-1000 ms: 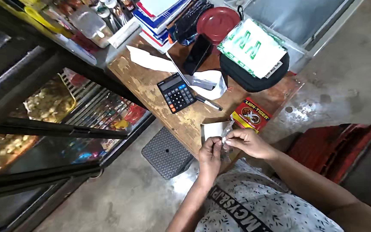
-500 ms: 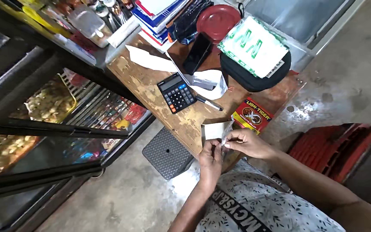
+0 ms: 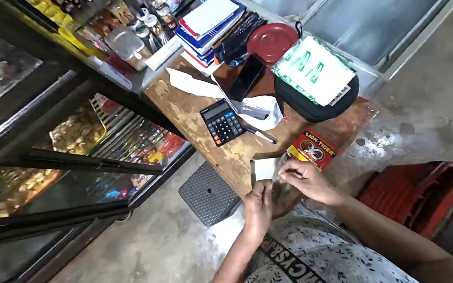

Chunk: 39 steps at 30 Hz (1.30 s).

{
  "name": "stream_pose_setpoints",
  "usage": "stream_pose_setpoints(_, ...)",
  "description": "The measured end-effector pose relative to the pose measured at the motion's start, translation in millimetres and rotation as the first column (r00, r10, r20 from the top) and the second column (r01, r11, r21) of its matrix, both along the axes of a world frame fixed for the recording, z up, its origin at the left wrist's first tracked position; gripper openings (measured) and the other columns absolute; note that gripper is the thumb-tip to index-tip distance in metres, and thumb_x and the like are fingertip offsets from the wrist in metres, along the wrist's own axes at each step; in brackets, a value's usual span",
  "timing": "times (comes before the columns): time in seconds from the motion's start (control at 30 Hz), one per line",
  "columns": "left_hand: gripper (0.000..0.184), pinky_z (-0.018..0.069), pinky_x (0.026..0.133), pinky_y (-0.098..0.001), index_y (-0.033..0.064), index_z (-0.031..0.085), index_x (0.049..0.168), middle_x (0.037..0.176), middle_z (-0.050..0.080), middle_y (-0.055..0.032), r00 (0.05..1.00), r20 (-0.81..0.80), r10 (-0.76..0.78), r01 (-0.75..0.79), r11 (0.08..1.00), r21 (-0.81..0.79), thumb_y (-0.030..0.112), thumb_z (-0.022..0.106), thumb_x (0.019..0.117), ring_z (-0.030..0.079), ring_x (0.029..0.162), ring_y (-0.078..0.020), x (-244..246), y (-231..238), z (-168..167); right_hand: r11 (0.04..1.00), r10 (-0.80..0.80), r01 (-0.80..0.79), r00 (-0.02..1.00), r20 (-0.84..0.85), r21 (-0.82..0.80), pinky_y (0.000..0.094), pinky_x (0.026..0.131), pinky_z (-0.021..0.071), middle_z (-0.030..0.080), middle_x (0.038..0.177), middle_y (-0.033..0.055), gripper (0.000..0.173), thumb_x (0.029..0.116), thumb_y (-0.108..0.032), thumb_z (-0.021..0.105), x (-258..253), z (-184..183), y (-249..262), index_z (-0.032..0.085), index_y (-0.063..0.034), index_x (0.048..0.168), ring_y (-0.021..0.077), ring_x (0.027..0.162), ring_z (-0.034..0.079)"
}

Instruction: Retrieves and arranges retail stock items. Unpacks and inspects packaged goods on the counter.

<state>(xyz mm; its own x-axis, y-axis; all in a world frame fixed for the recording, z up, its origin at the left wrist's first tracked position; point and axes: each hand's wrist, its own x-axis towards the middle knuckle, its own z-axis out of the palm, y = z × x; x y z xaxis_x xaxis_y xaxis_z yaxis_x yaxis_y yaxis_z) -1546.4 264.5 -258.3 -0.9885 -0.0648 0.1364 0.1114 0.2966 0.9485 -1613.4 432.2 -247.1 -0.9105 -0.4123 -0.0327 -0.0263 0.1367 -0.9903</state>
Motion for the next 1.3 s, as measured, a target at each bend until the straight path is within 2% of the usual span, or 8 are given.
stream_pose_setpoints(0.13,0.020,0.0584,0.079,-0.0254,-0.0119,0.066,0.102,0.090,0.071,-0.0141,0.997,0.025,-0.072,0.072,0.997,0.011,0.001,0.051,0.1013,0.069,0.080,-0.0082,-3.1,-7.6,6.9,0.970,0.069,-0.030,0.985,-0.158,0.242,0.0401,0.109,0.0472,0.053,0.145,0.0198,0.053,0.0914,-0.017,0.066,-15.7,-1.6,5.8,0.056,-0.0035,0.142,0.0249,0.135,0.052)
stream_pose_setpoints(0.3,0.022,0.0597,0.079,-0.0275,-0.0128,0.064,0.102,0.090,0.070,-0.0124,0.995,0.060,-0.076,0.071,0.993,0.093,0.002,0.047,0.1029,0.070,0.080,-0.0081,-4.1,-12.7,5.7,0.990,0.089,-0.069,0.982,-0.165,0.126,0.0197,0.086,0.0517,0.070,0.097,0.0056,0.020,0.0990,-0.012,0.059,-22.8,-2.5,2.9,0.071,0.0031,0.099,0.0009,0.091,0.063)
stream_pose_setpoints(0.43,0.020,0.0594,0.076,-0.0252,-0.0063,0.062,0.098,0.087,0.068,-0.0013,0.990,0.138,-0.031,0.003,0.979,0.203,0.003,0.045,0.1038,0.067,0.078,-0.0025,-3.8,-16.9,0.5,0.994,0.032,-0.016,0.988,-0.149,0.105,0.0171,0.080,0.0528,0.068,0.091,0.0025,0.016,0.0991,-0.010,0.058,-22.2,-1.4,3.5,0.068,0.0031,0.099,-0.0019,0.083,0.062)
stream_pose_setpoints(0.53,0.021,0.0592,0.076,-0.0253,-0.0066,0.062,0.097,0.087,0.067,-0.0021,0.987,0.161,-0.012,-0.023,0.977,0.214,0.002,0.044,0.1027,0.067,0.078,-0.0029,-4.1,-18.3,1.0,0.974,0.167,-0.147,0.981,-0.104,0.173,0.0273,0.091,0.0537,0.069,0.107,0.0107,0.030,0.0989,-0.015,0.060,-21.8,0.7,11.1,0.064,0.0051,0.121,0.0094,0.097,0.065)
stream_pose_setpoints(0.7,0.028,0.0598,0.077,-0.0396,-0.0080,0.065,0.116,0.101,0.070,-0.0176,0.983,0.146,-0.114,0.136,0.978,-0.156,0.013,0.065,0.0973,0.070,0.082,-0.0219,-13.8,-18.3,14.2,0.962,0.204,-0.162,0.961,-0.188,0.219,0.0249,0.083,0.0535,0.070,0.096,0.0107,0.021,0.0991,-0.013,0.057,-22.4,0.1,7.2,0.071,0.0027,0.100,0.0080,0.088,0.065)
stream_pose_setpoints(0.9,0.018,0.0573,0.071,-0.0399,-0.0041,0.071,0.096,0.085,0.070,-0.0133,0.999,0.016,-0.038,0.041,0.961,-0.272,0.008,0.058,0.0993,0.068,0.073,-0.0211,-23.2,-4.0,20.3,0.987,0.128,-0.091,0.945,-0.301,0.133,0.0160,0.080,0.0521,0.069,0.092,0.0048,0.021,0.0985,-0.014,0.056,-26.5,-2.7,1.3,0.070,0.0012,0.097,-0.0008,0.084,0.062)
stream_pose_setpoints(1.1,0.018,0.0560,0.077,-0.0293,-0.0075,0.069,0.097,0.090,0.069,-0.0142,0.997,-0.018,-0.069,0.066,0.988,-0.141,0.003,0.054,0.0995,0.066,0.078,-0.0138,-21.3,-0.8,15.3,0.966,0.228,-0.187,0.940,-0.255,0.176,0.0252,0.083,0.0545,0.069,0.101,0.0131,0.020,0.0977,-0.008,0.054,-28.1,0.5,8.7,0.069,0.0035,0.105,0.0106,0.090,0.065)
stream_pose_setpoints(1.3,0.015,0.0559,0.061,-0.0342,-0.0038,0.070,0.093,0.071,0.067,-0.0107,0.998,-0.069,0.005,-0.027,0.948,-0.316,0.006,0.060,0.0957,0.065,0.060,-0.0170,-16.1,9.7,14.4,0.923,0.172,0.000,0.895,-0.411,0.385,0.0512,0.097,0.0499,0.073,0.098,0.0156,0.018,0.0960,-0.007,0.057,-16.4,11.6,-1.4,0.074,-0.0002,0.098,0.0320,0.101,0.069)
